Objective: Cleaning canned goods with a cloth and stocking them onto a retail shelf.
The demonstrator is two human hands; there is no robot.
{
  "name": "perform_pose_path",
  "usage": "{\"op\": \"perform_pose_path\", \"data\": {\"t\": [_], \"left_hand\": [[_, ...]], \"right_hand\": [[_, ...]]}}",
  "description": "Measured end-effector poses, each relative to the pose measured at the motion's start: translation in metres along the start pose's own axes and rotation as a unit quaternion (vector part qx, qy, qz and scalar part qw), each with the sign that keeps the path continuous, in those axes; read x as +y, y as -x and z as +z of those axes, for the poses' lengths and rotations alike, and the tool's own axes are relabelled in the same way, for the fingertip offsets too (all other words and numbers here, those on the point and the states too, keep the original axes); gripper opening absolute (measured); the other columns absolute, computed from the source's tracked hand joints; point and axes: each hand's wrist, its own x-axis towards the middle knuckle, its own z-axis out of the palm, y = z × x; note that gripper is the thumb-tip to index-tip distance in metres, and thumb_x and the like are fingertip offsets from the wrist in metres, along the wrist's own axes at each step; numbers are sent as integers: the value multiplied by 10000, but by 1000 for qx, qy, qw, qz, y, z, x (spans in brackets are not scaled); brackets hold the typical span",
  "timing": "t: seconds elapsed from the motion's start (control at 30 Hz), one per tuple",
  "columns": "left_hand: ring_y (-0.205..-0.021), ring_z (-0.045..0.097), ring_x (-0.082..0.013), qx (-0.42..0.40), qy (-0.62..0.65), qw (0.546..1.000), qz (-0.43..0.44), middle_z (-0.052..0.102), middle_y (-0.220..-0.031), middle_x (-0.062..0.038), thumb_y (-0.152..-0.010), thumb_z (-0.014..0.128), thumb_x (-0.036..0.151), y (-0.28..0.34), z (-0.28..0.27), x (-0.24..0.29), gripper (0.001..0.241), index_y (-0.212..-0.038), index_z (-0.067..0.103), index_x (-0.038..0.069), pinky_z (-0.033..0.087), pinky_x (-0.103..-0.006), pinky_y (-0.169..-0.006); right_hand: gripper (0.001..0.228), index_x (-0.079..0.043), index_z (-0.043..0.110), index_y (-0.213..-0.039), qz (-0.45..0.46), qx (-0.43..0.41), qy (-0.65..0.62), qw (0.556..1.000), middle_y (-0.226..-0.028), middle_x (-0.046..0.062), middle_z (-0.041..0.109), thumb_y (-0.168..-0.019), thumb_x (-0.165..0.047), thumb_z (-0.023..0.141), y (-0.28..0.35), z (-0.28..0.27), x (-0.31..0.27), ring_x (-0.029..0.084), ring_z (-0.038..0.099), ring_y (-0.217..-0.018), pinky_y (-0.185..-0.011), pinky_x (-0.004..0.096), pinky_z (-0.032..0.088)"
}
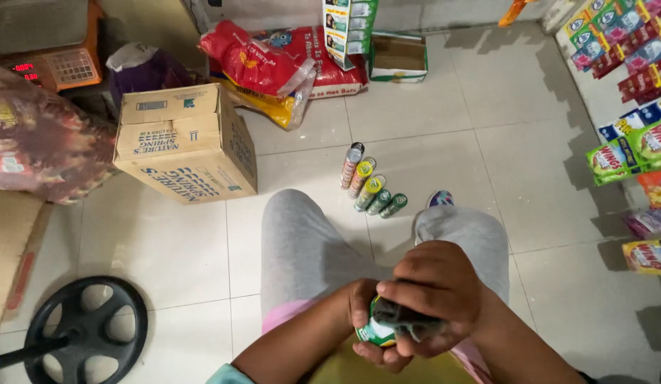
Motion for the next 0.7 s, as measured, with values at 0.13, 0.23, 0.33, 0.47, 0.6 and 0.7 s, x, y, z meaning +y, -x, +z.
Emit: {"op": "perform_pose_path", "data": {"t": [0.13,0.23,0.33,0.47,0.6,0.7], "left_hand": [[-887,654,-330,143,-160,975,56,688,-1206,-242,-793,783,91,38,25,12,614,-1335,594,-128,513,-388,-771],[-986,705,-339,254,-345,897,-111,655,-1236,-194,-961,778,217,-1,89,49,541,-1348,535,-72,563,-410,-915],[-1040,670,-259,464,-452,762,0,601,-1285,-143,-848,906,280,-32,120,52,817,-1472,427,59,596,-425,-914],[-1152,649,-237,543,-719,434,-6,646,-1259,-125,-806,860,220,-55,115,61,712,-1400,534,3,552,-362,-984],[-1179,658,-209,577,-755,310,31,633,-1271,-81,-758,874,118,-53,101,98,679,-1363,573,51,572,-316,-1000],[-1222,643,-227,610,-672,397,134,639,-1281,-91,-822,876,112,-36,82,125,637,-1375,562,73,524,-325,-1084]], "right_hand": [[393,-38,667,-1129,-6,-37,7,999,-821,80,610,-895,-350,714,4,-5,2,215,599,-613,-553,348,486],[420,-32,686,-1102,33,-14,28,999,-827,101,640,-859,-374,713,19,-13,-2,208,617,-617,-563,348,503],[390,-27,677,-1065,93,10,151,984,-854,113,673,-850,-347,737,31,-22,-7,252,683,-700,-639,383,567],[424,-18,697,-990,174,-34,254,951,-873,143,714,-784,-376,791,34,-38,10,310,716,-745,-676,421,585],[383,4,703,-960,276,-6,245,929,-853,149,713,-803,-331,803,57,-58,40,276,711,-726,-648,371,568],[321,-18,666,-1030,342,120,130,923,-952,91,715,-920,-294,787,90,-83,67,188,719,-766,-685,289,573]]}}
